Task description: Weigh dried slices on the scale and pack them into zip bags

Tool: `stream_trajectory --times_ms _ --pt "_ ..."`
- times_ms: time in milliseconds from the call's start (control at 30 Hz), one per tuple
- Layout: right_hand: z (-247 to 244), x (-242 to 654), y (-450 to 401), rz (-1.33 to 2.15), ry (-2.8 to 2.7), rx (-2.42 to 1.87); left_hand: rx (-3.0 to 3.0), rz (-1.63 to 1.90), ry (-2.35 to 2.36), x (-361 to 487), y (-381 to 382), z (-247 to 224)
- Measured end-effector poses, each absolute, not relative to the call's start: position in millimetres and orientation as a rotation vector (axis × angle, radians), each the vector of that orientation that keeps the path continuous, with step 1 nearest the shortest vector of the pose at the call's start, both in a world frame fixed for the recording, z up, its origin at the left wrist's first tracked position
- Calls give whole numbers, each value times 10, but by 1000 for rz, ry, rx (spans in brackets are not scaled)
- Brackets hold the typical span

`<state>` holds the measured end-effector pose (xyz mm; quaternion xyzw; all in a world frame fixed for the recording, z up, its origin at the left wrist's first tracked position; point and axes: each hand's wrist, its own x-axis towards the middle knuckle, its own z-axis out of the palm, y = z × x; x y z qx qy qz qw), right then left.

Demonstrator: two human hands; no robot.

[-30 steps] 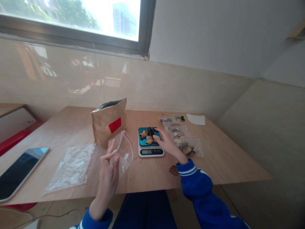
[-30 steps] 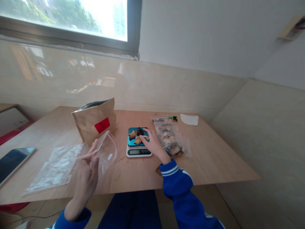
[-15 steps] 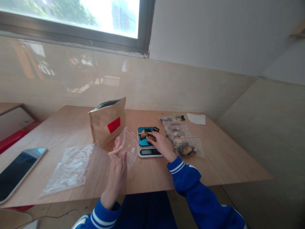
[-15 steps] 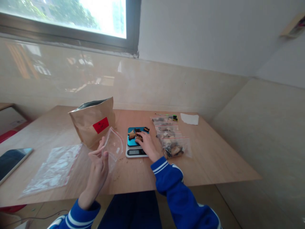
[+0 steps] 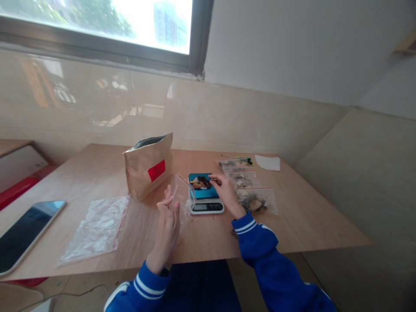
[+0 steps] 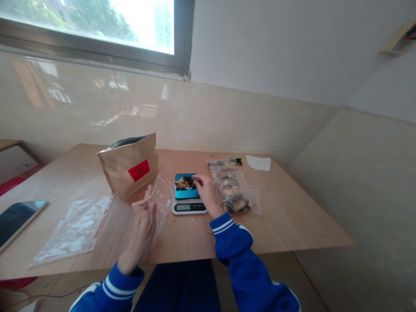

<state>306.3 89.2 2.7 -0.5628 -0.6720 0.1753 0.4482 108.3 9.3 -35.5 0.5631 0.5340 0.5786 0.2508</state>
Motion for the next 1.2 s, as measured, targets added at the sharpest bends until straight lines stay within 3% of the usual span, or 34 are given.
stream_trajectory --times_ms 233,400,700,900,1200 --pt "499 2619 653 850 -1585 -1130 1502 1524 1416 1173 155 -380" --pt "511 2384 567 1018 -1664 -1050 1427 1594 1513 1214 151 -280" --pt "148 2686 1001 501 -1863 -1298 1301 1686 1508 1182 214 -340" --pt "-203 2788 1172 518 -2081 -1360 1305 1689 1506 1149 209 -343" --pt "-101 2922 1182 602 -1860 -1309 1307 1734 1546 1141 188 -332"
